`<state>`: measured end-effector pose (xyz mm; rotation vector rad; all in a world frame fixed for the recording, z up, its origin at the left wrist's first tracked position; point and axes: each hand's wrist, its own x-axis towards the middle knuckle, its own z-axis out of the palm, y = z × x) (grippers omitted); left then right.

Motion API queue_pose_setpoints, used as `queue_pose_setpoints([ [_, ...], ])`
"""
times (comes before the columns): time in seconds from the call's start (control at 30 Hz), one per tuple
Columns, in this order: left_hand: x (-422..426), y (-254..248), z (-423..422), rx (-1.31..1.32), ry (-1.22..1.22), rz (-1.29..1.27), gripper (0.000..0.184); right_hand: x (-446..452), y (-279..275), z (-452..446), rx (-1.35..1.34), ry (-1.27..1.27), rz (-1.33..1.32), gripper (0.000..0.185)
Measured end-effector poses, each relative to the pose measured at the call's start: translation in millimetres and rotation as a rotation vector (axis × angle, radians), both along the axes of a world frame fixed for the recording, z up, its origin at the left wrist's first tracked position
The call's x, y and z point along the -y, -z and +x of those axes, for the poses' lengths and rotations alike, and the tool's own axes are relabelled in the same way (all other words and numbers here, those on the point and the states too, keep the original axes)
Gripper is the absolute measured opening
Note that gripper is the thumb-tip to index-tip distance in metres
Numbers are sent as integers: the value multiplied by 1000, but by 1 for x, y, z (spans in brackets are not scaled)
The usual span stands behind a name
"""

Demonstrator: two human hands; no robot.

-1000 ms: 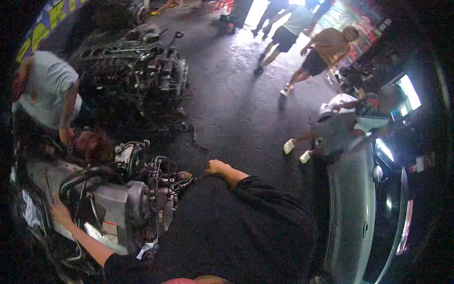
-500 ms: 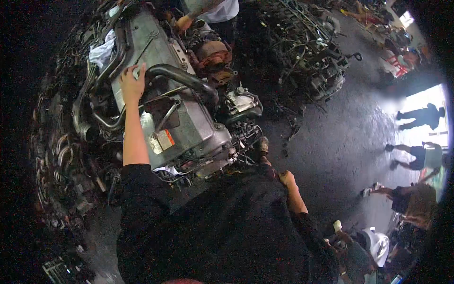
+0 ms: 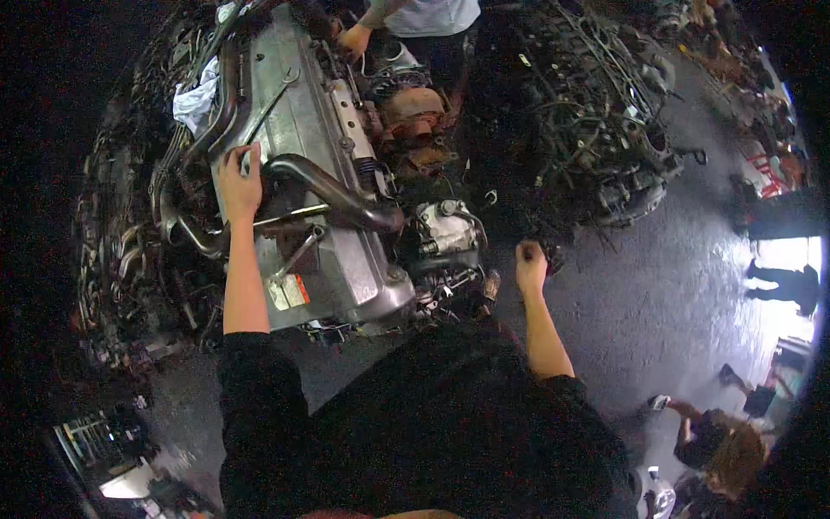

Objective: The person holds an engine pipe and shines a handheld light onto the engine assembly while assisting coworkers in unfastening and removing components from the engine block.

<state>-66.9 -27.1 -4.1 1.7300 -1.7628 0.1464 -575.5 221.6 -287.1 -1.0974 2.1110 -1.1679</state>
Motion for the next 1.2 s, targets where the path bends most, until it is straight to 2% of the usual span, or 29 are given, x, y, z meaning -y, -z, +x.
queue_pose_setpoints([
  [0.07, -7, -10, -9, 29, -25, -11, 51, 66, -34, 12, 38, -109, -10, 26],
  [0.13, -7, -10, -12, 87, -52, -49, 45, 132, -44, 33, 92, -216, -69, 28],
  [0.2, -8, -13, -15, 111, -56, -49, 43, 187, -85, 65, 85, -367, -5, 27],
  [0.23, -10, -14, -16, 126, -47, -45, 41, 215, -64, 77, 125, -448, -17, 28],
  [0.33, -9, -11, -15, 169, -48, -100, 37, 257, -68, 128, 112, -641, -124, 30],
  [0.4, -10, -11, -13, 166, -51, -87, 35, 257, -55, 164, 46, -639, -210, 31],
  [0.43, -7, -11, -13, 156, -42, -91, 34, 246, -98, 177, 316, -677, -96, 31],
  [0.47, -6, -11, -14, 157, -40, -90, 34, 232, -133, 188, 374, -647, -97, 28],
  [0.5, -7, -12, -14, 159, -38, -79, 33, 219, -137, 201, 599, -617, -110, 25],
  [0.53, -8, -11, -14, 161, -36, -67, 32, 207, -149, 212, 607, -606, -220, 23],
  [0.6, -7, -7, -9, 180, -32, -72, 31, 184, -184, 221, 810, -661, -161, 25],
  [0.63, -7, -7, -8, 195, -30, -85, 31, 176, -194, 224, 830, -730, -180, 31],
  [0.7, -7, -7, -7, 189, -22, -79, 31, 161, -206, 227, 595, -815, -300, 44],
  [0.73, -7, -7, -8, 180, -26, -80, 32, 162, -210, 227, 594, -806, -302, 44],
  [0.8, -8, -8, -10, 163, -31, -72, 33, 164, -216, 226, 437, -863, -262, 57],
  [0.93, -9, -6, -10, 175, -64, -66, 35, 164, -212, 228, 481, -834, -288, 60],
  [1.2, -8, -8, -12, 180, -60, -79, 35, 164, -210, 231, 491, -802, -340, 55],
])
